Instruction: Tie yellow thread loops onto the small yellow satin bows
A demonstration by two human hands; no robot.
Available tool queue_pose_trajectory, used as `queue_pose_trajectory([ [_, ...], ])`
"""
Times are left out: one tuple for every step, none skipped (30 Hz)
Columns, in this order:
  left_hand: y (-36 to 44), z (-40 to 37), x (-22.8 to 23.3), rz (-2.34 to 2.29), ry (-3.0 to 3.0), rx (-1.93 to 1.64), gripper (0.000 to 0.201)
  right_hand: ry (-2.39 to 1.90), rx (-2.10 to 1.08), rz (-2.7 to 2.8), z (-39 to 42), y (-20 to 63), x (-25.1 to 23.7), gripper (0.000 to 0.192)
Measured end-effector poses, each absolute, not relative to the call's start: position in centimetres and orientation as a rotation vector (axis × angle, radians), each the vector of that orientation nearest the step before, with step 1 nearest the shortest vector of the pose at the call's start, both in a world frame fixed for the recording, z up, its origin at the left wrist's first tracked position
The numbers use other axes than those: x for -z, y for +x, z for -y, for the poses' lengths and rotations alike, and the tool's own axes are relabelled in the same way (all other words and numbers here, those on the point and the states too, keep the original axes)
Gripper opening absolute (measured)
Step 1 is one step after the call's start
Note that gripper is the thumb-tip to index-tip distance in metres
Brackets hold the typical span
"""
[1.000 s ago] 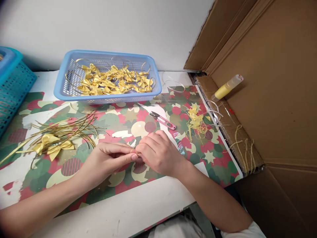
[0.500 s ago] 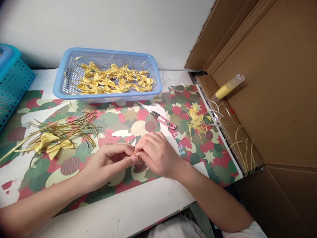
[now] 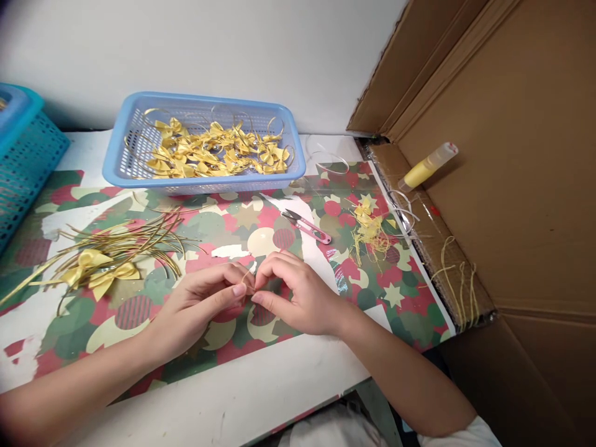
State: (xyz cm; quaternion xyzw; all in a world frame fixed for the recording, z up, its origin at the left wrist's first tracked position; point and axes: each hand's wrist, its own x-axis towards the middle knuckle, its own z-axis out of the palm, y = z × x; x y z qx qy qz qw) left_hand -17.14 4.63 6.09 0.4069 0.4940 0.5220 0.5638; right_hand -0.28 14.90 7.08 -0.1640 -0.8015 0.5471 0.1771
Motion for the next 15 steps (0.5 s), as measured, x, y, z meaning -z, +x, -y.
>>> queue_pose_trajectory([
  [-17.17,-4.61,-6.05,-1.172,0.968,-1.224,0.024,-0.467,-1.544,2.266,-14.88,-0.3,-7.07,0.011],
  [-17.2,-4.62,-6.04,-1.178,0.979,-1.221,0.025,-0.468,-1.535,2.265,-14.86,-0.33,-7.06,0.011],
  [-17.21,-4.65,-6.06,-1.182,0.992,-1.222,0.025,-0.464,-1.521,2.263,-14.83,-0.35,-7.06,0.012],
  [-17.21,-4.71,-6.1,-1.183,1.008,-1.227,0.025,-0.458,-1.503,2.261,-14.79,-0.37,-7.06,0.013],
  [-17.19,-4.77,-6.14,-1.185,1.026,-1.233,0.025,-0.448,-1.481,2.258,-14.76,-0.39,-7.05,0.013],
  [-17.16,-4.83,-6.19,-1.189,1.045,-1.241,0.025,-0.438,-1.457,2.255,-14.73,-0.4,-7.04,0.013],
  [-17.12,-4.88,-6.23,-1.196,1.062,-1.247,0.026,-0.425,-1.425,2.252,-14.7,-0.4,-7.01,0.013],
  [-17.06,-4.9,-6.25,-1.204,1.074,-1.251,0.026,-0.413,-1.38,2.254,-14.67,-0.4,-6.98,0.013],
  [-17.01,-4.9,-6.26,-1.215,1.083,-1.25,0.026,-0.402,-1.318,2.263,-14.64,-0.39,-6.94,0.013],
  [-16.96,-4.87,-6.26,-1.229,1.093,-1.246,0.026,-0.39,-1.236,2.276,-14.61,-0.4,-6.89,0.013],
  [-16.92,-4.83,-6.25,-1.247,1.107,-1.24,0.026,-0.378,-1.138,2.29,-14.57,-0.4,-6.84,0.012],
  [-16.89,-4.78,-6.25,-1.268,1.126,-1.234,0.027,-0.368,-1.032,2.3,-14.52,-0.41,-6.8,0.012],
  [-16.87,-4.73,-6.26,-1.291,1.148,-1.23,0.027,-0.359,-0.93,2.306,-14.46,-0.43,-6.76,0.011],
  [-16.86,-4.7,-6.28,-1.316,1.176,-1.225,0.027,-0.354,-0.844,2.309,-14.4,-0.45,-6.73,0.011],
  [-16.86,-4.69,-6.31,-1.339,1.208,-1.219,0.027,-0.353,-0.783,2.308,-14.33,-0.47,-6.71,0.011],
])
